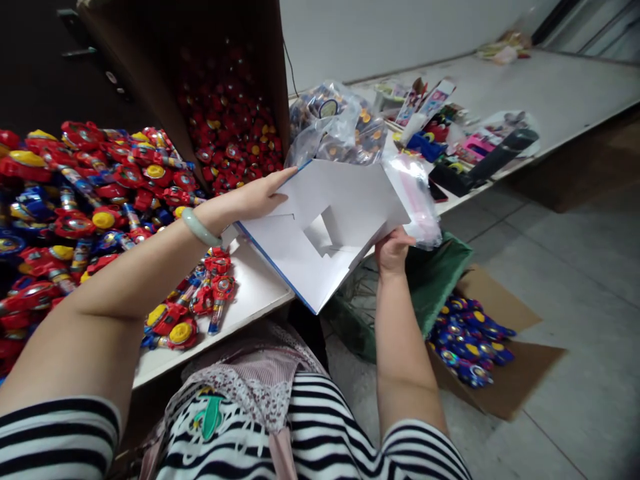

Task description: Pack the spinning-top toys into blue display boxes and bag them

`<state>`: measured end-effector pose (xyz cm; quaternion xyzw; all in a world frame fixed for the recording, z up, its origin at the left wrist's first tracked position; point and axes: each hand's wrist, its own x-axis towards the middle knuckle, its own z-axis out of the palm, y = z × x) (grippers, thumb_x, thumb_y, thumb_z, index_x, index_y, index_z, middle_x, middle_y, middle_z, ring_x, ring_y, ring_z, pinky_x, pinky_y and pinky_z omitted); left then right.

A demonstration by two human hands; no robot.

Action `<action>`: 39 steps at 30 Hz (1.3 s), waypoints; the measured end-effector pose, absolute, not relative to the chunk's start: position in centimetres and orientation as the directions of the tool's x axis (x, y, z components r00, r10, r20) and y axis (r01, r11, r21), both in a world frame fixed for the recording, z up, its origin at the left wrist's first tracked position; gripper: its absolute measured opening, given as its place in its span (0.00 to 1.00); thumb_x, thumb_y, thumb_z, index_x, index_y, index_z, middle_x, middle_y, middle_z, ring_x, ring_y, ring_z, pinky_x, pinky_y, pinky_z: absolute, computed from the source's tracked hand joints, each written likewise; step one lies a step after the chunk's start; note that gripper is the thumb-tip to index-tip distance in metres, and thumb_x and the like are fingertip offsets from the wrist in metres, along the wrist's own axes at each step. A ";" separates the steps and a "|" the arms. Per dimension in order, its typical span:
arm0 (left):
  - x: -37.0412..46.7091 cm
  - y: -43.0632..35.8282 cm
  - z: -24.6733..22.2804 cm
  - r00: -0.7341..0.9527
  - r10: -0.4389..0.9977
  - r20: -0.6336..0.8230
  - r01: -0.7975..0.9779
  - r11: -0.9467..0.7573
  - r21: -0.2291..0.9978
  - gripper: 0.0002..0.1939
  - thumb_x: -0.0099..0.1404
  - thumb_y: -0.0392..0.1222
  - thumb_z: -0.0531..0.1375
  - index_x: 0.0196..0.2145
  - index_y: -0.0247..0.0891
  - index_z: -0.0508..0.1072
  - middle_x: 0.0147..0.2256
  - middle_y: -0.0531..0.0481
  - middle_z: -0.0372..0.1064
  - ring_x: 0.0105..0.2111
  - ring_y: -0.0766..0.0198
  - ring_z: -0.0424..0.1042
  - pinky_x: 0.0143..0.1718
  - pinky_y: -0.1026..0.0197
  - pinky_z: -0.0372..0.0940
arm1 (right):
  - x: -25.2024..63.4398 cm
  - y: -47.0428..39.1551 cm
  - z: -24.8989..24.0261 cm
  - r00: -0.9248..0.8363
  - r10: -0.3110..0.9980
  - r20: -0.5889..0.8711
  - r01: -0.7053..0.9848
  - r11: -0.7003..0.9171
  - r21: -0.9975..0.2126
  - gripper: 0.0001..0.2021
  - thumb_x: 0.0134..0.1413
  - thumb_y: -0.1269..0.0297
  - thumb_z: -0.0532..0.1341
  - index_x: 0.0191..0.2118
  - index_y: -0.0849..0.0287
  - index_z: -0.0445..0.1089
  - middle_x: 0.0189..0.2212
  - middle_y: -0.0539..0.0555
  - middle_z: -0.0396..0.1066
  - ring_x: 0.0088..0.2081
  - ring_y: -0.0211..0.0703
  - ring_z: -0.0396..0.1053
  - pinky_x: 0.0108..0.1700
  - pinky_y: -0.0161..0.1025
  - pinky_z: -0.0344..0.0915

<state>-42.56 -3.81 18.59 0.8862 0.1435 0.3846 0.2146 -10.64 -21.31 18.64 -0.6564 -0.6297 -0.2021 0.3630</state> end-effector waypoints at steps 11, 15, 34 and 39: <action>-42.3 -3.4 18.7 0.688 0.349 0.636 0.070 -0.904 0.421 0.36 0.66 0.41 0.54 0.70 0.42 0.53 0.68 0.45 0.56 0.66 0.55 0.60 0.66 0.57 0.56 | -15.8 -23.4 15.0 -0.272 0.855 0.441 0.952 0.170 0.256 0.27 0.62 0.43 0.52 0.61 0.48 0.68 0.66 0.57 0.61 0.71 0.59 0.46 0.70 0.62 0.45; -42.6 -3.6 18.7 0.698 0.332 0.634 0.049 -0.906 0.420 0.36 0.65 0.40 0.54 0.70 0.42 0.53 0.67 0.46 0.57 0.66 0.56 0.59 0.66 0.57 0.55 | -17.6 -22.3 17.2 -0.144 0.853 0.502 0.973 0.028 0.231 0.27 0.64 0.45 0.52 0.63 0.51 0.65 0.68 0.58 0.55 0.71 0.59 0.46 0.69 0.60 0.47; -47.3 -9.8 3.3 -0.167 0.761 0.627 -0.551 -0.599 0.581 0.15 0.65 0.53 0.64 0.31 0.39 0.68 0.27 0.54 0.68 0.29 0.68 0.70 0.37 0.63 0.68 | -17.3 -19.3 16.8 -0.015 0.760 0.649 0.998 -0.033 0.062 0.52 0.50 0.31 0.59 0.72 0.60 0.46 0.69 0.68 0.49 0.69 0.63 0.49 0.67 0.60 0.54; -42.9 -11.0 -0.5 0.316 0.888 0.334 -0.716 -0.009 0.699 0.33 0.59 0.70 0.61 0.49 0.41 0.70 0.52 0.42 0.71 0.52 0.53 0.72 0.53 0.50 0.67 | -17.4 -21.1 15.5 0.207 0.599 0.774 0.953 0.057 -0.299 0.33 0.61 0.36 0.51 0.50 0.63 0.72 0.46 0.63 0.73 0.50 0.53 0.71 0.57 0.52 0.66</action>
